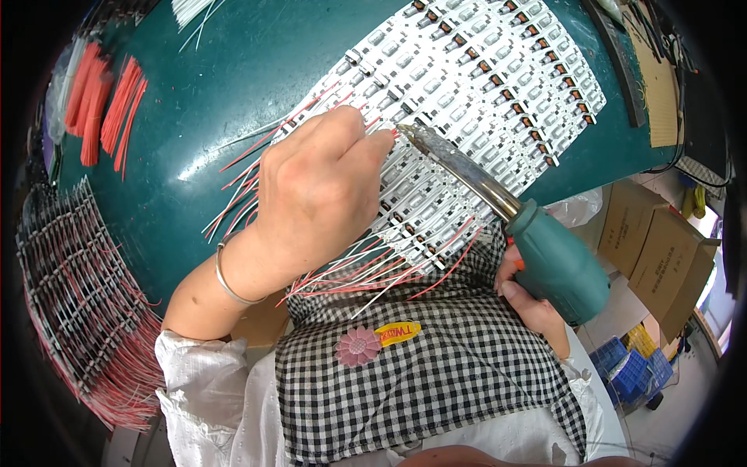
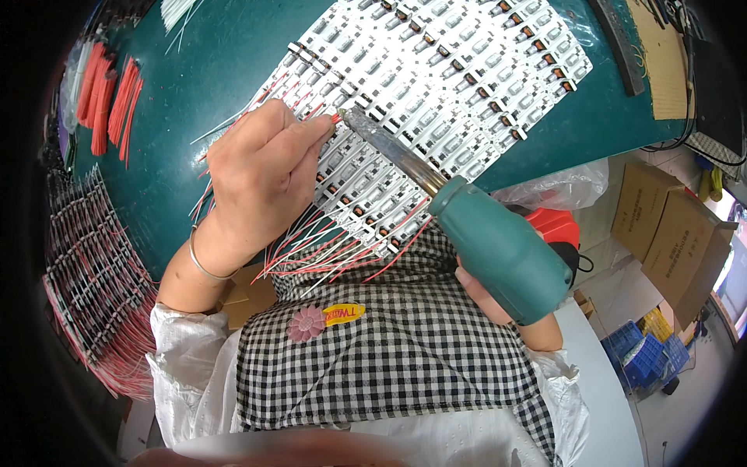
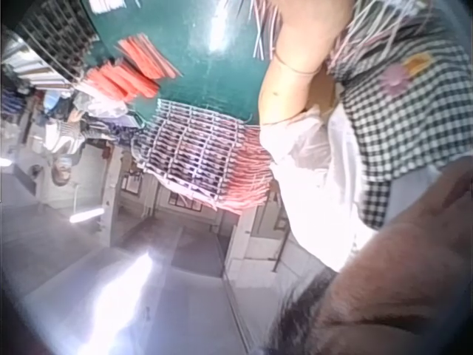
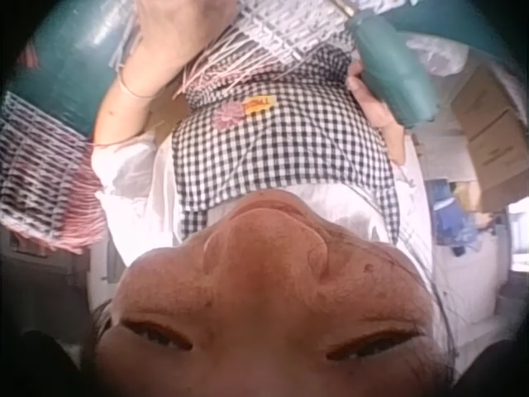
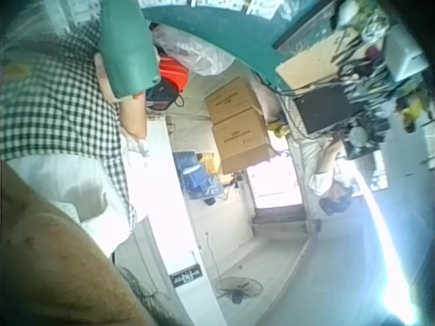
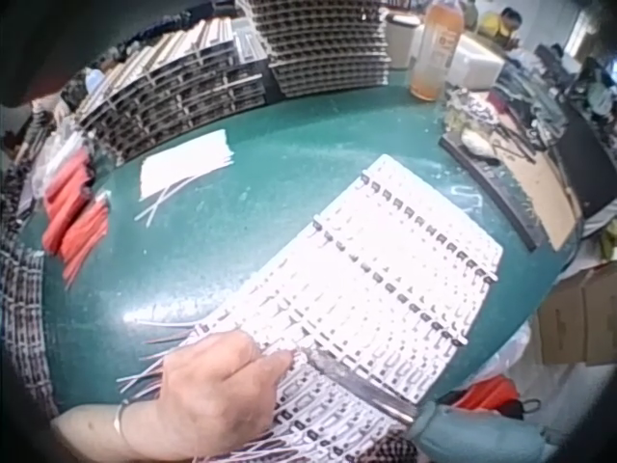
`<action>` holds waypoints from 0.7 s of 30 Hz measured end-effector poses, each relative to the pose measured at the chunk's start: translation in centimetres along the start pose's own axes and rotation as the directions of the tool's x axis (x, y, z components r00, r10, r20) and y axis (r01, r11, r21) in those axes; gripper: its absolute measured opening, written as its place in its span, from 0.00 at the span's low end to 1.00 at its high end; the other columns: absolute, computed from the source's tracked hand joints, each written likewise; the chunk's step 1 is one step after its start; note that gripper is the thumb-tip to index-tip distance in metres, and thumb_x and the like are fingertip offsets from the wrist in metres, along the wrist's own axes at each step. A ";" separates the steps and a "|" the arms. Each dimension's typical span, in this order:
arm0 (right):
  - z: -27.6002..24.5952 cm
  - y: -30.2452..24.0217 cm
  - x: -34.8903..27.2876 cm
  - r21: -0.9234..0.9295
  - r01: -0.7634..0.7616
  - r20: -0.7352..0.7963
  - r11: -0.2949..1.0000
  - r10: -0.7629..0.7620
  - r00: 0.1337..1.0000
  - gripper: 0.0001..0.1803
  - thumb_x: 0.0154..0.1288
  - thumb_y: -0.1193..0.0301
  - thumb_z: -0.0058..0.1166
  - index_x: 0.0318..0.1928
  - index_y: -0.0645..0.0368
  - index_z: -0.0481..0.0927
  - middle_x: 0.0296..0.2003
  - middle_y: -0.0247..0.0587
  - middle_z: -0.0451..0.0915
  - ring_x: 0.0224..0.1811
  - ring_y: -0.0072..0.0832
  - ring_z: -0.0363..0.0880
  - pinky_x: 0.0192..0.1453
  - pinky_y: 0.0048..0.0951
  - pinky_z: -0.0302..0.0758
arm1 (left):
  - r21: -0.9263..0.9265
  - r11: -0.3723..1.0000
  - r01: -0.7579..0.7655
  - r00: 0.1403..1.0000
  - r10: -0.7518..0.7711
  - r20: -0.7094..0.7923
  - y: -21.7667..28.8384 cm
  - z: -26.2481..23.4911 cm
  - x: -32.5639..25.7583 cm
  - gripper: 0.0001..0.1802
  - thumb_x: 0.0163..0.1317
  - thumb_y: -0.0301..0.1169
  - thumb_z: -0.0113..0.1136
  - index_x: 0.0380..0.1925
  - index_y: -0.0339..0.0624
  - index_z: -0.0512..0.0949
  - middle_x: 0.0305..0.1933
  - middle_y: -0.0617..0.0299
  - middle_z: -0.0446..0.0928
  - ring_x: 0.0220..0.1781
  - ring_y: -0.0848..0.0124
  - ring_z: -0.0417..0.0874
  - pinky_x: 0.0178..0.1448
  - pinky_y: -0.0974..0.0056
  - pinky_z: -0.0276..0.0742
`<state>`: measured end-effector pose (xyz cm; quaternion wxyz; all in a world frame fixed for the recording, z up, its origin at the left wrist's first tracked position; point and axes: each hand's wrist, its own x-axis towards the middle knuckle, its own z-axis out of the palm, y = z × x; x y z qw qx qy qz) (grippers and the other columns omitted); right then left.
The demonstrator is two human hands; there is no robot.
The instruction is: The person solders individual wires to a series of electronic components on a circuit board panel using a soldering iron.
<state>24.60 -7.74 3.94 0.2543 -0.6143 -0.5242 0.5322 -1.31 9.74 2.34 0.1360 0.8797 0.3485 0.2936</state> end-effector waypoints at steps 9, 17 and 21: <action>-0.2 1.6 -1.3 -0.549 0.138 0.004 0.825 -0.163 0.987 0.23 0.53 0.76 0.62 0.53 0.57 0.78 0.39 0.36 0.81 0.40 0.31 0.78 0.45 0.34 0.75 | 0.027 0.999 0.035 0.999 -0.035 0.026 0.5 -0.2 0.3 0.07 0.44 0.19 0.63 0.26 0.36 0.80 0.21 0.60 0.64 0.22 0.66 0.72 0.20 0.61 0.66; -0.2 -0.8 0.0 0.419 0.071 -0.087 0.905 -0.038 0.996 0.29 0.54 0.84 0.58 0.59 0.67 0.71 0.35 0.37 0.78 0.35 0.22 0.75 0.42 0.25 0.74 | 0.045 0.998 0.042 0.998 -0.044 0.041 0.7 -0.2 0.1 0.04 0.46 0.20 0.63 0.23 0.37 0.78 0.21 0.59 0.63 0.22 0.65 0.72 0.20 0.60 0.66; -0.5 -1.0 -0.2 0.338 0.031 -0.129 0.941 0.014 0.992 0.29 0.53 0.84 0.59 0.58 0.68 0.71 0.32 0.35 0.78 0.32 0.22 0.73 0.39 0.25 0.73 | 0.031 1.000 -0.001 1.000 0.002 -0.013 0.0 0.4 0.1 0.06 0.42 0.20 0.63 0.24 0.37 0.78 0.23 0.60 0.66 0.22 0.66 0.72 0.20 0.62 0.67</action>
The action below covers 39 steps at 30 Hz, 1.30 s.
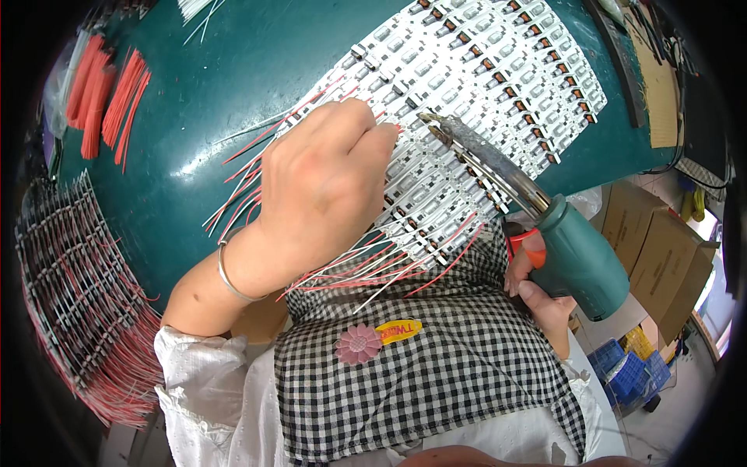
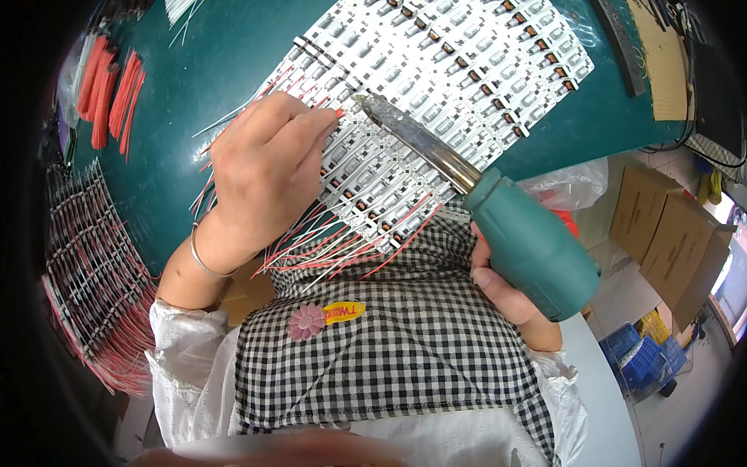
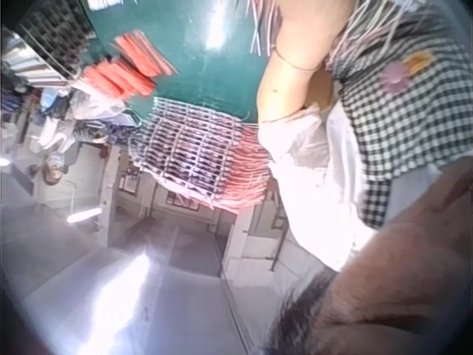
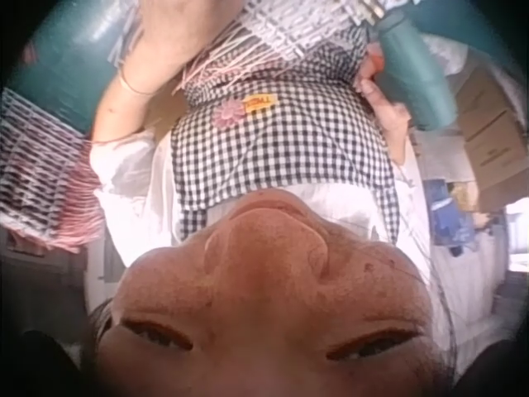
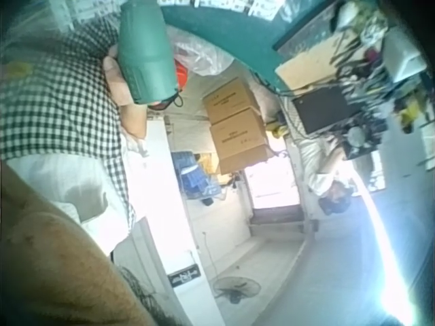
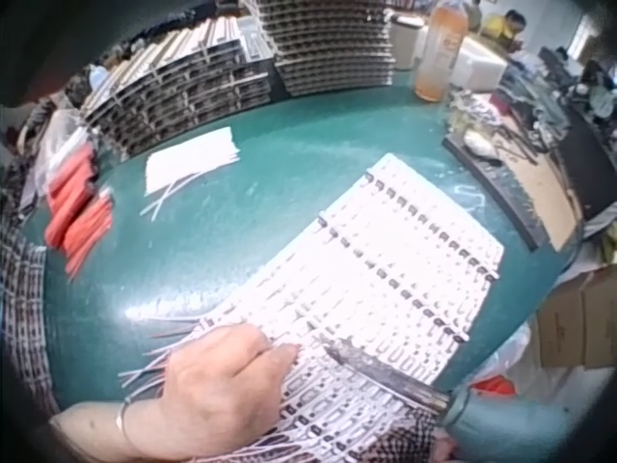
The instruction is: The person solders individual wires to a series of electronic components on a circuit board panel using a soldering iron.
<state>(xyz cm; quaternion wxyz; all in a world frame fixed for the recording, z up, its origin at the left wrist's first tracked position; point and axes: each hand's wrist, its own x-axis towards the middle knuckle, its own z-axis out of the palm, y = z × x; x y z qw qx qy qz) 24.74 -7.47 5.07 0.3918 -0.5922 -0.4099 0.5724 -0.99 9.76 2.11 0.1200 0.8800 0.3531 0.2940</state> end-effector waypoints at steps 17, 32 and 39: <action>-0.9 1.3 -1.3 -0.119 -0.039 0.085 0.992 0.049 0.995 0.13 0.57 0.81 0.61 0.44 0.61 0.79 0.36 0.36 0.80 0.37 0.27 0.79 0.43 0.28 0.77 | -0.028 0.999 -0.027 0.999 0.028 0.041 0.9 -0.4 -0.4 0.10 0.42 0.19 0.62 0.29 0.34 0.81 0.22 0.60 0.64 0.21 0.66 0.71 0.21 0.62 0.67; -0.9 3.2 -2.4 0.064 -0.027 -0.057 0.998 0.031 0.998 0.31 0.49 0.80 0.64 0.58 0.62 0.73 0.37 0.37 0.81 0.37 0.25 0.79 0.41 0.25 0.75 | -0.033 0.999 0.026 0.995 -0.023 0.096 1.6 -0.5 0.4 0.06 0.47 0.21 0.62 0.20 0.37 0.73 0.21 0.59 0.62 0.21 0.64 0.71 0.20 0.60 0.66; -0.2 0.7 -0.6 -0.102 0.117 -0.018 0.988 -0.119 0.993 0.30 0.55 0.72 0.61 0.58 0.71 0.67 0.21 0.40 0.72 0.21 0.27 0.71 0.29 0.28 0.72 | -0.021 0.998 0.059 0.994 -0.056 0.094 1.8 -0.5 0.1 0.07 0.48 0.21 0.61 0.18 0.38 0.72 0.21 0.58 0.63 0.22 0.63 0.72 0.22 0.58 0.68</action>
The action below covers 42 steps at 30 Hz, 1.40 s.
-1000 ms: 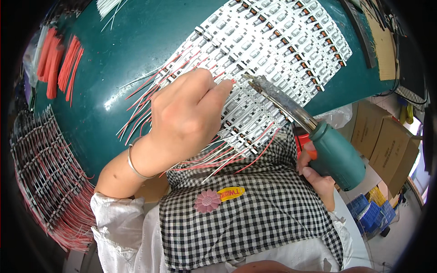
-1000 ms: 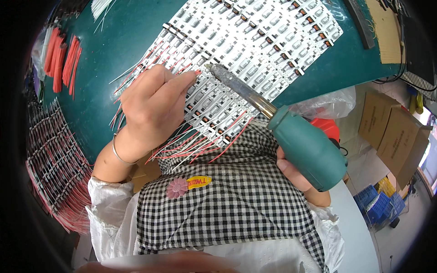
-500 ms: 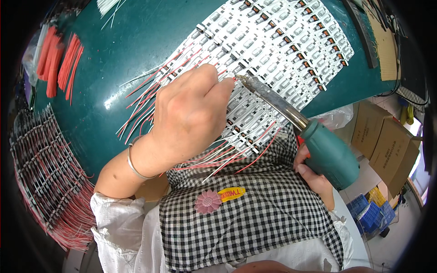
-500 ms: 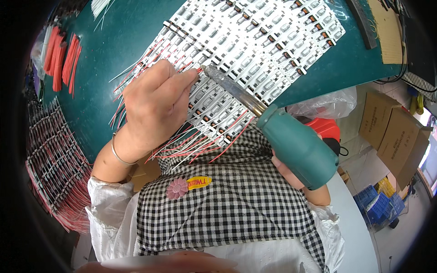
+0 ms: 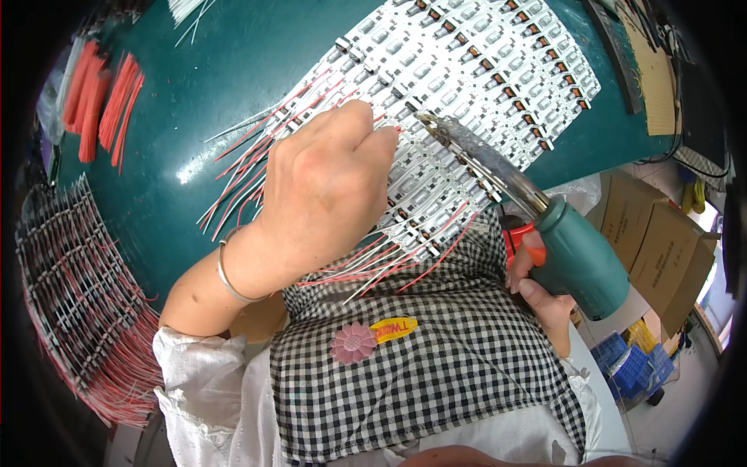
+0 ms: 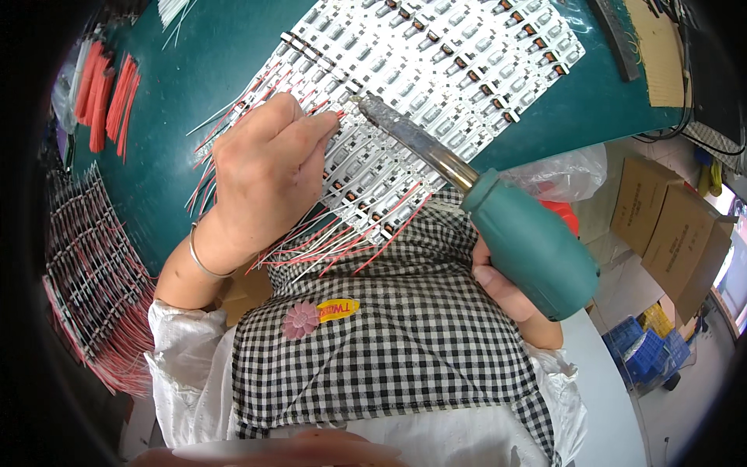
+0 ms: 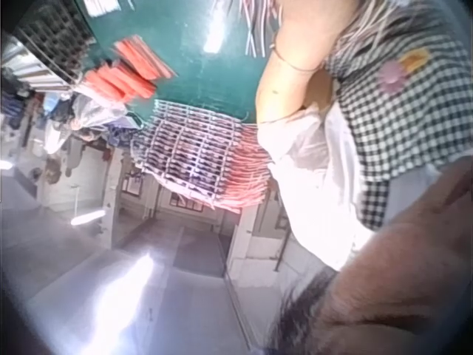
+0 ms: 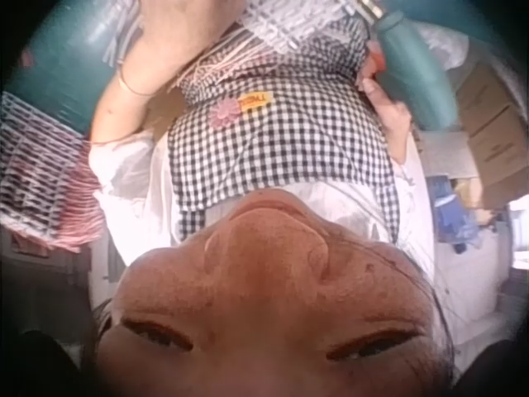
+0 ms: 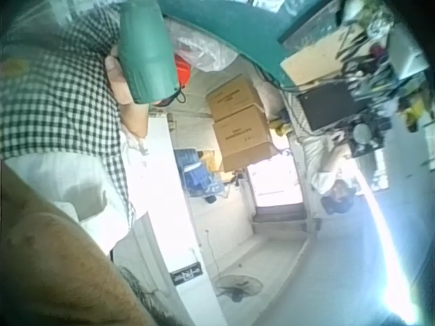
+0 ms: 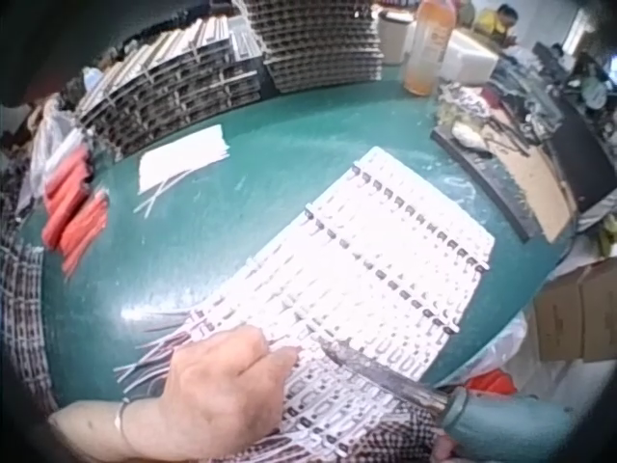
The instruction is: The person solders individual wires to a series of electronic components on a circuit board panel using a soldering iron.
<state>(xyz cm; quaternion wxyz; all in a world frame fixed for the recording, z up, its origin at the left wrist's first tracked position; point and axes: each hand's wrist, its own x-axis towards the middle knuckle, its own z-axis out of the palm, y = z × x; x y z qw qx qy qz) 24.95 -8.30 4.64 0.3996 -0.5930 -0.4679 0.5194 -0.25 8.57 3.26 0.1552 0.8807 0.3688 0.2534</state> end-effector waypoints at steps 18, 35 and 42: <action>-1.5 1.5 -2.2 0.074 -0.115 0.087 0.991 0.108 0.990 0.19 0.53 0.85 0.60 0.48 0.63 0.78 0.35 0.37 0.79 0.36 0.27 0.77 0.41 0.28 0.76 | 0.000 0.997 0.074 0.988 -0.073 -0.135 1.7 1.3 -1.4 0.12 0.40 0.19 0.61 0.29 0.37 0.83 0.22 0.62 0.62 0.20 0.68 0.70 0.21 0.63 0.65; -2.3 3.3 -1.8 -0.445 0.121 0.156 0.887 -0.056 0.986 0.19 0.41 0.74 0.69 0.39 0.54 0.82 0.36 0.37 0.82 0.37 0.35 0.80 0.41 0.34 0.75 | -0.012 0.997 0.079 0.985 -0.080 -0.154 1.9 1.6 -1.0 0.10 0.46 0.17 0.66 0.30 0.41 0.83 0.20 0.62 0.68 0.18 0.68 0.71 0.21 0.65 0.66; -0.3 0.4 -1.0 0.011 -0.050 0.032 0.999 0.049 0.998 0.28 0.51 0.76 0.58 0.55 0.66 0.70 0.22 0.39 0.73 0.23 0.28 0.71 0.32 0.28 0.71 | -0.014 0.995 0.097 0.986 -0.098 -0.133 1.9 1.5 -1.3 0.09 0.42 0.17 0.60 0.28 0.36 0.81 0.23 0.60 0.64 0.23 0.66 0.72 0.23 0.62 0.68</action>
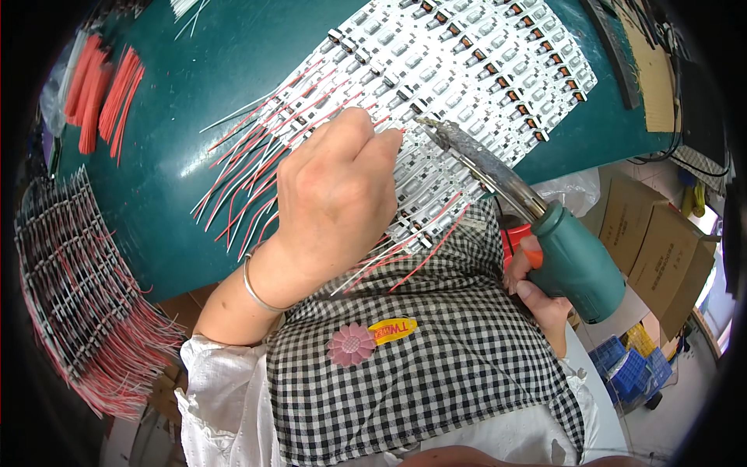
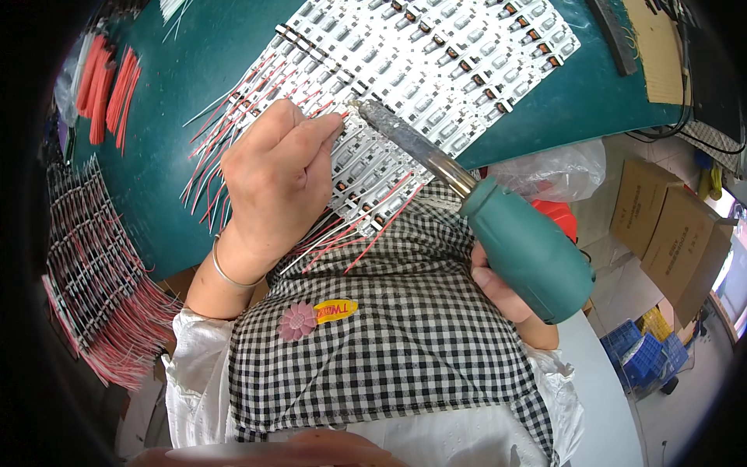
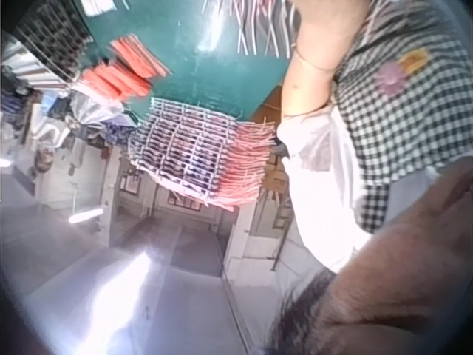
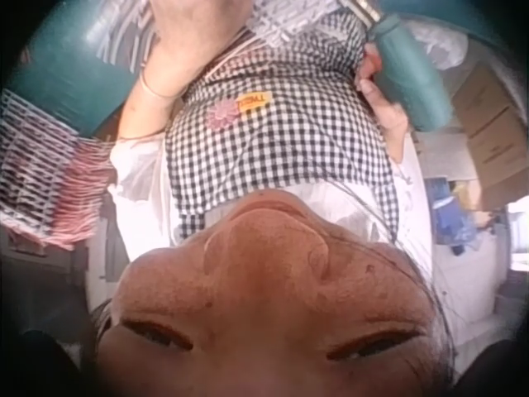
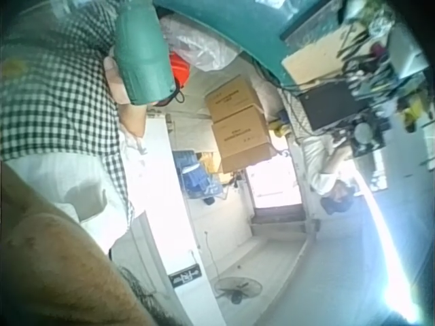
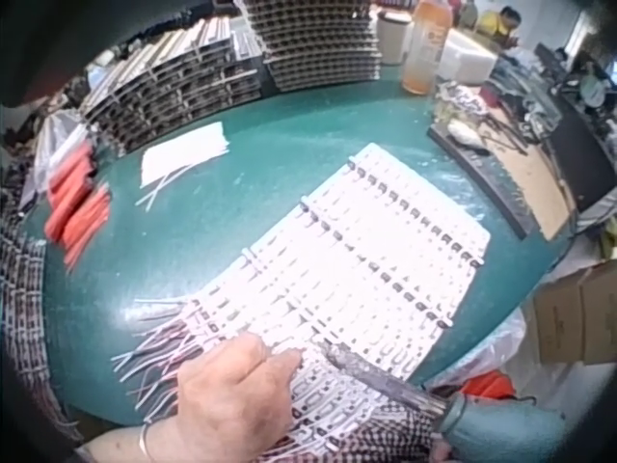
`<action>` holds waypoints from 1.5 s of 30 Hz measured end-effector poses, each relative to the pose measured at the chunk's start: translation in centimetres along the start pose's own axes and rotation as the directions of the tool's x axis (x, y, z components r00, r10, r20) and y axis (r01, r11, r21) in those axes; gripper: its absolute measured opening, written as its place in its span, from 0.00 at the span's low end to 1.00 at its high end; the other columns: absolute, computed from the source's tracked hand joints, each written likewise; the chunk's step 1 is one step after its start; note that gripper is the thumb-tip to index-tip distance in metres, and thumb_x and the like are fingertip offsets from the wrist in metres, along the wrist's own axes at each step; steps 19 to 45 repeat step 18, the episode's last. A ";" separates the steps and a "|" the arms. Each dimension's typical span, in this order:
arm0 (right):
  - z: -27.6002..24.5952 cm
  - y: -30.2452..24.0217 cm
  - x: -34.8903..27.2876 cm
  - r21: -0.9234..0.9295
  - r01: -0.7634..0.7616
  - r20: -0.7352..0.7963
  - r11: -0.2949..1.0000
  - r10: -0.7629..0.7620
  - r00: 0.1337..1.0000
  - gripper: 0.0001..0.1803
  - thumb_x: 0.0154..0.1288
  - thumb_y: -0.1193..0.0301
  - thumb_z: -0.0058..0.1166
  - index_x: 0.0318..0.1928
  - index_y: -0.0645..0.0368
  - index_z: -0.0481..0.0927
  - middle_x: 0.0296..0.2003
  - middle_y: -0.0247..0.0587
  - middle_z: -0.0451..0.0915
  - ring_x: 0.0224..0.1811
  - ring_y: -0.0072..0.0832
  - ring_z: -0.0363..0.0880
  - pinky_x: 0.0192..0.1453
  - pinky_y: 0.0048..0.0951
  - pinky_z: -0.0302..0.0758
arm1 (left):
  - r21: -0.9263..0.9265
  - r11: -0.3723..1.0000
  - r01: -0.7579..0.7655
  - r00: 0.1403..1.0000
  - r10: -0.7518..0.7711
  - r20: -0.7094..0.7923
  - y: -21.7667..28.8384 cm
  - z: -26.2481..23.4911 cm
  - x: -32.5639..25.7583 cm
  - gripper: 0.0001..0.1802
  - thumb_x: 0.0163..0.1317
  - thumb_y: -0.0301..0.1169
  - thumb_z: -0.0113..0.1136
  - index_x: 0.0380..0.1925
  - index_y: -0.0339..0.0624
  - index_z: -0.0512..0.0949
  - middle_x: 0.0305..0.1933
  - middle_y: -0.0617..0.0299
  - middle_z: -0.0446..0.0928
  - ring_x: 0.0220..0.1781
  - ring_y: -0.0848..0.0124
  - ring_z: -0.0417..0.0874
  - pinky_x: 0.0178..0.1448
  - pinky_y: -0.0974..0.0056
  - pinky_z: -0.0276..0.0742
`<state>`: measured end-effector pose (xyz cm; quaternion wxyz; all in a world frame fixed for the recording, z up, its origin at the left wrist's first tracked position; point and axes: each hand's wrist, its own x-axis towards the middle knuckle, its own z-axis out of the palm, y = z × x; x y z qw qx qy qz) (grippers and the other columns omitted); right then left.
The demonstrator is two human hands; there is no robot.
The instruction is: The person solders individual wires to a series of electronic components on a circuit board panel using a soldering iron.
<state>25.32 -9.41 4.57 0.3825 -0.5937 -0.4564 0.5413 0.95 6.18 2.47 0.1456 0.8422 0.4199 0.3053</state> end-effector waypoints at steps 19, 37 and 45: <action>-1.9 1.8 -2.4 0.155 -0.065 -0.034 0.986 0.071 0.997 0.31 0.56 0.75 0.65 0.60 0.66 0.69 0.41 0.40 0.79 0.38 0.27 0.78 0.46 0.30 0.77 | -0.008 0.999 -0.041 0.999 0.042 0.017 0.7 0.1 -0.5 0.14 0.39 0.20 0.61 0.31 0.38 0.83 0.24 0.62 0.69 0.26 0.66 0.75 0.26 0.64 0.70; -1.9 1.8 -2.4 0.155 -0.065 -0.034 0.986 0.071 0.997 0.31 0.56 0.75 0.65 0.60 0.66 0.69 0.41 0.40 0.79 0.38 0.27 0.78 0.46 0.30 0.77 | -0.008 0.999 -0.041 0.999 0.042 0.017 0.7 0.1 -0.5 0.14 0.39 0.20 0.61 0.31 0.38 0.83 0.24 0.62 0.69 0.26 0.66 0.75 0.26 0.64 0.70; -1.9 1.8 -2.4 0.155 -0.065 -0.034 0.986 0.071 0.997 0.31 0.56 0.75 0.65 0.60 0.66 0.69 0.41 0.40 0.79 0.38 0.27 0.78 0.46 0.30 0.77 | -0.008 0.999 -0.041 0.999 0.042 0.017 0.7 0.1 -0.5 0.14 0.39 0.20 0.61 0.31 0.38 0.83 0.24 0.62 0.69 0.26 0.66 0.75 0.26 0.64 0.70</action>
